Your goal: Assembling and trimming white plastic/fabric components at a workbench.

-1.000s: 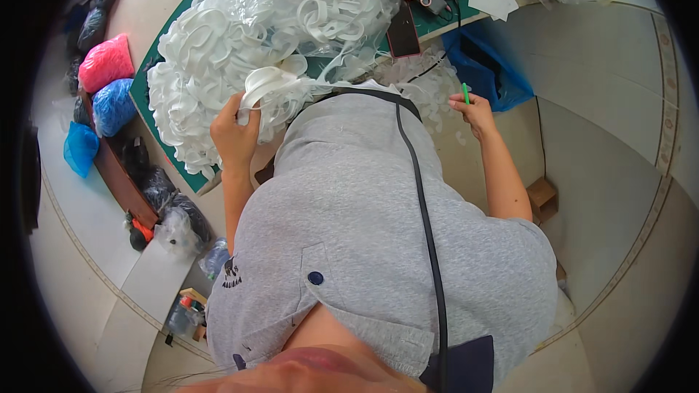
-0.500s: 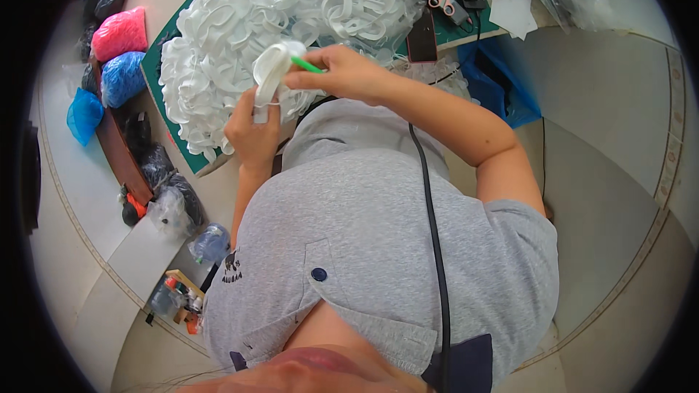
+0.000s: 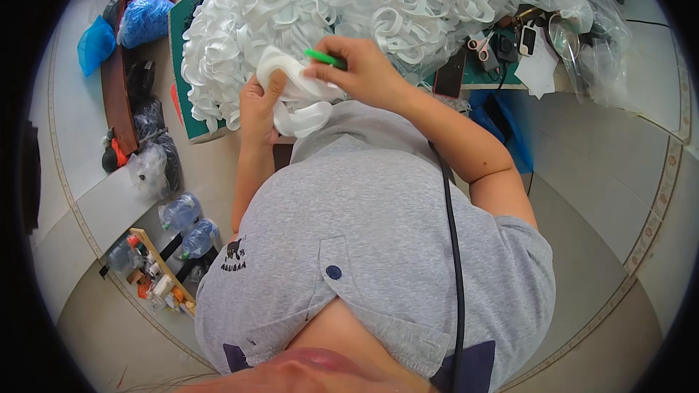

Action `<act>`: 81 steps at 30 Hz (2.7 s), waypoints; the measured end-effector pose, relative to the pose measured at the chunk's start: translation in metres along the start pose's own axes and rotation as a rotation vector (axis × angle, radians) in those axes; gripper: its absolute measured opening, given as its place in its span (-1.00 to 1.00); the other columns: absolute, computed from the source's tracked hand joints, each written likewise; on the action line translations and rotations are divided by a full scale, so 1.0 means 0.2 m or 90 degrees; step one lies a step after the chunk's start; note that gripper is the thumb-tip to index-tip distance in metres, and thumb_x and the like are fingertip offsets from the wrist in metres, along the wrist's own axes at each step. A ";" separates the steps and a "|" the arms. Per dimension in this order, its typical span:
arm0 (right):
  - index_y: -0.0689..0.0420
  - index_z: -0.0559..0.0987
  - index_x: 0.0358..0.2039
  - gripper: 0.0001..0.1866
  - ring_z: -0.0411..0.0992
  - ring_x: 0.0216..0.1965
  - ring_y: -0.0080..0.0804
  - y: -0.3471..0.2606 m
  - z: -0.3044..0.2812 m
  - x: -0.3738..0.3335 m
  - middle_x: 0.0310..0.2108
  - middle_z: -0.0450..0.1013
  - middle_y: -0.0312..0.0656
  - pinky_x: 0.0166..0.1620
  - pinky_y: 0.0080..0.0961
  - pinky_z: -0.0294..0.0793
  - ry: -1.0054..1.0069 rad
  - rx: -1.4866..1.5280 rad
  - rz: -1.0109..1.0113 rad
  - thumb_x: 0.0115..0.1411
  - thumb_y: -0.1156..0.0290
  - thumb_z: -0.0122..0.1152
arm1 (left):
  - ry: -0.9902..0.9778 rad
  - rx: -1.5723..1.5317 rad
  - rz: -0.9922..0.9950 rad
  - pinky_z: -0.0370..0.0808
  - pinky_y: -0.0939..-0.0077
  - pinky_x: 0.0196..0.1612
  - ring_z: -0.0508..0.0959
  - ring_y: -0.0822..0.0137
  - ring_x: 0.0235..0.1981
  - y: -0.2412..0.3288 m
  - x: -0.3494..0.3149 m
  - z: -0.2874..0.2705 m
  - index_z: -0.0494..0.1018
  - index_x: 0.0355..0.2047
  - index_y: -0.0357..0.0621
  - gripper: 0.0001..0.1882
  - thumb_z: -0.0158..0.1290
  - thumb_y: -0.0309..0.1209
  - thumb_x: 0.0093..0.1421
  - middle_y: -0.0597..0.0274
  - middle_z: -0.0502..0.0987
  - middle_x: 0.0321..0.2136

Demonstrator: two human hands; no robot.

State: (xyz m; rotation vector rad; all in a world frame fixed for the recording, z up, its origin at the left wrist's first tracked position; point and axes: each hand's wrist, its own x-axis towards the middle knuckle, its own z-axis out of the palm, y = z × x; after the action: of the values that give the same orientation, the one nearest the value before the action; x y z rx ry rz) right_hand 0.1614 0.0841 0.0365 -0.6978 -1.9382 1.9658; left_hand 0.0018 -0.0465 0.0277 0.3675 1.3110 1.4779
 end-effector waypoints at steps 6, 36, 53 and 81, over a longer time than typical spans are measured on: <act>0.21 0.52 -0.30 -0.77 0.30 -0.36 -0.76 0.06 -0.05 0.03 -0.43 0.43 -0.44 -0.29 -0.75 0.28 0.129 0.079 -0.078 0.19 0.29 0.23 | -0.057 -0.054 0.015 0.48 0.61 -0.32 0.54 0.48 -0.43 0.06 -0.02 0.02 0.48 -0.20 -0.27 -0.68 0.19 -0.29 0.14 0.27 0.57 -0.37; 0.22 0.53 -0.41 -0.67 0.07 -0.64 -0.71 -0.01 -0.11 0.02 -0.59 0.36 -0.36 -0.56 -0.72 0.05 0.149 0.480 0.144 0.26 0.17 0.09 | -0.193 0.133 -0.138 0.37 0.66 -0.29 0.45 0.51 -0.37 0.15 -0.12 0.04 0.45 -0.25 -0.24 -0.54 0.14 -0.04 0.14 0.29 0.49 -0.36; 0.27 0.52 -0.24 -0.88 0.49 -0.31 -0.44 -0.04 -0.02 -0.16 -0.31 0.51 -0.08 -0.24 -0.57 0.51 0.113 0.228 -0.242 0.20 0.58 0.13 | -0.116 0.124 0.071 0.44 0.65 -0.17 0.50 0.51 -0.23 0.17 -0.18 0.19 0.35 -0.01 -0.32 -0.55 0.19 -0.40 0.14 0.23 0.52 -0.20; 0.21 0.53 -0.29 -0.80 0.38 -0.44 -0.60 -0.03 -0.05 -0.03 -0.40 0.50 -0.27 -0.36 -0.69 0.35 0.027 0.134 -0.162 0.27 0.33 0.08 | -0.141 0.170 0.129 0.46 0.64 -0.19 0.55 0.44 -0.23 0.16 -0.20 0.18 0.09 0.20 -0.24 -0.20 0.28 -0.32 0.04 0.11 0.54 -0.22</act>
State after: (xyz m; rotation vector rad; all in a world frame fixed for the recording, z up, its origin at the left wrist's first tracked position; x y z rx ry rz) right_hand 0.1718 0.0898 0.0444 -0.4126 -1.6704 1.9406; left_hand 0.0277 -0.0552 0.0834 0.8363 1.3225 1.3815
